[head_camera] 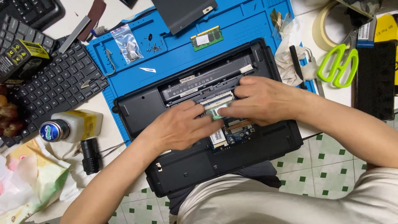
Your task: Opening a laptop panel with a screwdriver and installing RAM modules
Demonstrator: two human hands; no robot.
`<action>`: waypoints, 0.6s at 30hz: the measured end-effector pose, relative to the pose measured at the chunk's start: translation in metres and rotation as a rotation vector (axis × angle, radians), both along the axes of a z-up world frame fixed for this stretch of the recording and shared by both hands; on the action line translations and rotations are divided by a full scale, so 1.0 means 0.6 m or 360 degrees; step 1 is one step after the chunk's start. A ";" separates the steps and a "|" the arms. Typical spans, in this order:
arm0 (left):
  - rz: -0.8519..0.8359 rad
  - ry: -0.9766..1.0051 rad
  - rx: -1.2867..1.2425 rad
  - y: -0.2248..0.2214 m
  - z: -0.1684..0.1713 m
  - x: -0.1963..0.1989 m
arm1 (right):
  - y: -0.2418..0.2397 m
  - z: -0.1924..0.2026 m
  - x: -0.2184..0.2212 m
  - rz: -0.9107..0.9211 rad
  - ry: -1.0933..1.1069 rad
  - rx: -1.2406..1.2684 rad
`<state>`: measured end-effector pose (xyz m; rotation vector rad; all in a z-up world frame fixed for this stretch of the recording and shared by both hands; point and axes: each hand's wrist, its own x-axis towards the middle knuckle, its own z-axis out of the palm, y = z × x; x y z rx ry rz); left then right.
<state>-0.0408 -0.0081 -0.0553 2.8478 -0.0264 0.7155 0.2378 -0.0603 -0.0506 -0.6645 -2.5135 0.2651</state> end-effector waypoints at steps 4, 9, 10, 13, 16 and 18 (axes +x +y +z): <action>0.0063 -0.0046 -0.0254 0.001 -0.020 -0.006 | -0.008 0.018 -0.002 -0.0136 0.0342 -0.0393; 0.0340 -0.0530 -0.0584 -0.005 0.016 0.001 | -0.031 0.037 -0.025 -0.0424 0.0058 -0.0134; 0.0338 -0.0531 -0.0579 -0.009 0.018 -0.003 | -0.035 0.033 -0.028 -0.0425 0.0057 -0.0130; 0.0436 -0.0637 -0.0553 -0.017 0.023 -0.016 | -0.043 0.023 -0.035 -0.0514 -0.0045 0.0041; 0.0506 -0.0711 -0.0441 -0.021 0.025 -0.033 | -0.043 0.019 -0.044 -0.0520 -0.0088 0.0176; 0.0603 -0.0830 -0.0485 -0.028 0.028 -0.041 | -0.043 0.022 -0.052 -0.0461 -0.0119 0.0438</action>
